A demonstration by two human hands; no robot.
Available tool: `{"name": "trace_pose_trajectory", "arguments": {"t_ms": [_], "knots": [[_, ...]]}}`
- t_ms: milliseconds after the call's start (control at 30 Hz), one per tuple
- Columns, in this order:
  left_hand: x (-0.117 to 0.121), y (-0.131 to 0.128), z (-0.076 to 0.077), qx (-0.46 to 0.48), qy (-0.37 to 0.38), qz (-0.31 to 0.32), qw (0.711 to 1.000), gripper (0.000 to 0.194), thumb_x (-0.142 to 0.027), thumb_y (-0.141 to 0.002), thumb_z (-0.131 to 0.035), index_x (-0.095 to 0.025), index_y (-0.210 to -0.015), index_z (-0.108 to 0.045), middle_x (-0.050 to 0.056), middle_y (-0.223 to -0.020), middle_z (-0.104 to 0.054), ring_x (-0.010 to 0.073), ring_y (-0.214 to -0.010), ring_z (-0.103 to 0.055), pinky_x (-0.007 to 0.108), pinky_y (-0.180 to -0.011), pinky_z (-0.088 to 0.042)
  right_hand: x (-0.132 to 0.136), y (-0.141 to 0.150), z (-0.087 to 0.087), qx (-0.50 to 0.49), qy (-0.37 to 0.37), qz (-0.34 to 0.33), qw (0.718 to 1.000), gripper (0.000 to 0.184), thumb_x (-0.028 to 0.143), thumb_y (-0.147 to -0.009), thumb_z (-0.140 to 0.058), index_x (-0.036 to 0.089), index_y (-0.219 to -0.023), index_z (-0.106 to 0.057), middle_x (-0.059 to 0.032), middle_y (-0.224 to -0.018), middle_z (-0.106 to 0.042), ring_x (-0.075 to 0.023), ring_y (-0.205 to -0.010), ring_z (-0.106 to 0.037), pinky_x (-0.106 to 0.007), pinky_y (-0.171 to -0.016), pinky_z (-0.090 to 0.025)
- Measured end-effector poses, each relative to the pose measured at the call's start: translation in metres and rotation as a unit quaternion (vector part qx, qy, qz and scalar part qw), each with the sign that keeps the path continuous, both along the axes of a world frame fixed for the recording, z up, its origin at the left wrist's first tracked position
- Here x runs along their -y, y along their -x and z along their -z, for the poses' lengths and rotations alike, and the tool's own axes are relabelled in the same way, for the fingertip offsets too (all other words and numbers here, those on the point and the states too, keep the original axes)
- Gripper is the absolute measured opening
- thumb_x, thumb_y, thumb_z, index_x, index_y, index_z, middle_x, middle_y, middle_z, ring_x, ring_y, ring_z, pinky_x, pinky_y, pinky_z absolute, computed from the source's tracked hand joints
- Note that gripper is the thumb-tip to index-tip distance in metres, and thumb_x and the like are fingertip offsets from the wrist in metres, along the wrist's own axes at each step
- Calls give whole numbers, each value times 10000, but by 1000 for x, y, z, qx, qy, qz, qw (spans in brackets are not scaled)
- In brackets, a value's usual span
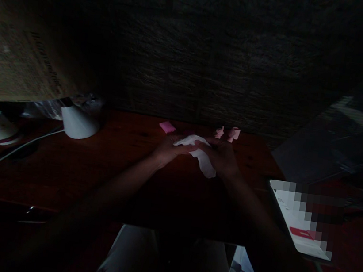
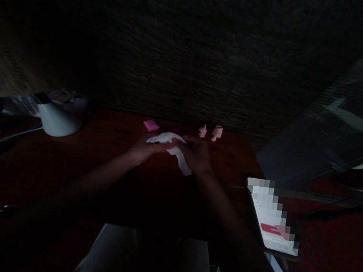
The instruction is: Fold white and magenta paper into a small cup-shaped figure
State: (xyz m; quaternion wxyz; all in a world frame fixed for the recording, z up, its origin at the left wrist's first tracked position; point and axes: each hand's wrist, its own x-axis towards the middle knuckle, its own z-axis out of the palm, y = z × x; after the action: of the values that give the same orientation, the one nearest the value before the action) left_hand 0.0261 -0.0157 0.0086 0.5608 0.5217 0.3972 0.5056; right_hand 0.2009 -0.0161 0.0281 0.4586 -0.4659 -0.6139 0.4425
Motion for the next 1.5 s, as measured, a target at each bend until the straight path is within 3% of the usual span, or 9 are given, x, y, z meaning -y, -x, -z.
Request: {"name": "trace_pose_trajectory", "arguments": {"t_ms": [167,300,533,800,1000,1100,1233,1333,1500], "knots": [[-2,1,0,7,22,-11,1000,358,-339,-602,-891,-143,-876,-773,63,-900,-769,183,-817,-709,330,-794,-582,2,1,-3,-1,21,3,1000,330,483,-693,-796,195,-852,-788,-29,-809,-763,-169,-705,-656,-299,-655,-500],[-3,3,-2,27,60,9,998,362,-325,-555,-918,-141,-833,-775,62,-865,-772,185,-793,-715,334,-771,-598,-1,-4,-4,-21,9,-39,999,394,467,-671,-817,199,-959,-794,-48,-927,-780,-189,-807,-686,-319,-736,-524],[-5,3,-4,114,71,25,991,302,-258,-676,-870,-151,-942,-775,86,-998,-778,186,-907,-720,329,-867,-578,-5,-5,0,-8,29,15,999,373,515,-650,-816,181,-816,-795,-42,-771,-739,-181,-710,-648,-293,-603,-488],[-4,1,-2,101,54,-3,993,290,-259,-649,-885,-163,-906,-792,67,-989,-778,187,-914,-711,354,-879,-570,0,3,-3,-64,76,45,994,374,476,-577,-861,157,-759,-787,-36,-708,-709,-150,-638,-594,-286,-586,-450],[-6,4,1,99,58,-33,993,273,-223,-649,-880,-155,-897,-790,67,-958,-782,177,-859,-713,335,-812,-590,1,4,1,-90,89,3,992,388,479,-631,-830,141,-811,-772,-46,-718,-713,-134,-598,-571,-282,-567,-426],[-6,7,-4,119,66,-13,991,235,-203,-681,-857,-150,-899,-785,72,-974,-782,175,-876,-718,308,-813,-593,-2,4,5,-76,63,4,995,398,527,-674,-782,158,-821,-759,-53,-766,-727,-161,-664,-612,-293,-602,-448],[-5,9,-11,166,73,50,982,250,-172,-747,-813,-173,-994,-775,63,-1033,-774,147,-879,-722,275,-853,-578,-7,6,11,-147,42,13,988,391,520,-656,-794,179,-838,-740,-72,-842,-747,-223,-828,-667,-329,-696,-498],[-5,8,-9,185,66,73,978,266,-136,-762,-787,-187,-1023,-766,51,-1040,-769,142,-880,-726,274,-874,-565,-8,8,13,-181,53,-2,982,382,493,-660,-806,194,-886,-732,-74,-876,-755,-238,-859,-681,-341,-716,-514],[-8,6,-1,196,57,71,976,260,-207,-756,-805,-178,-1010,-755,74,-1050,-773,210,-999,-724,334,-927,-545,-1,12,8,-164,58,-38,984,445,550,-644,-805,200,-910,-737,-77,-903,-760,-244,-876,-694,-347,-735,-521]]}}
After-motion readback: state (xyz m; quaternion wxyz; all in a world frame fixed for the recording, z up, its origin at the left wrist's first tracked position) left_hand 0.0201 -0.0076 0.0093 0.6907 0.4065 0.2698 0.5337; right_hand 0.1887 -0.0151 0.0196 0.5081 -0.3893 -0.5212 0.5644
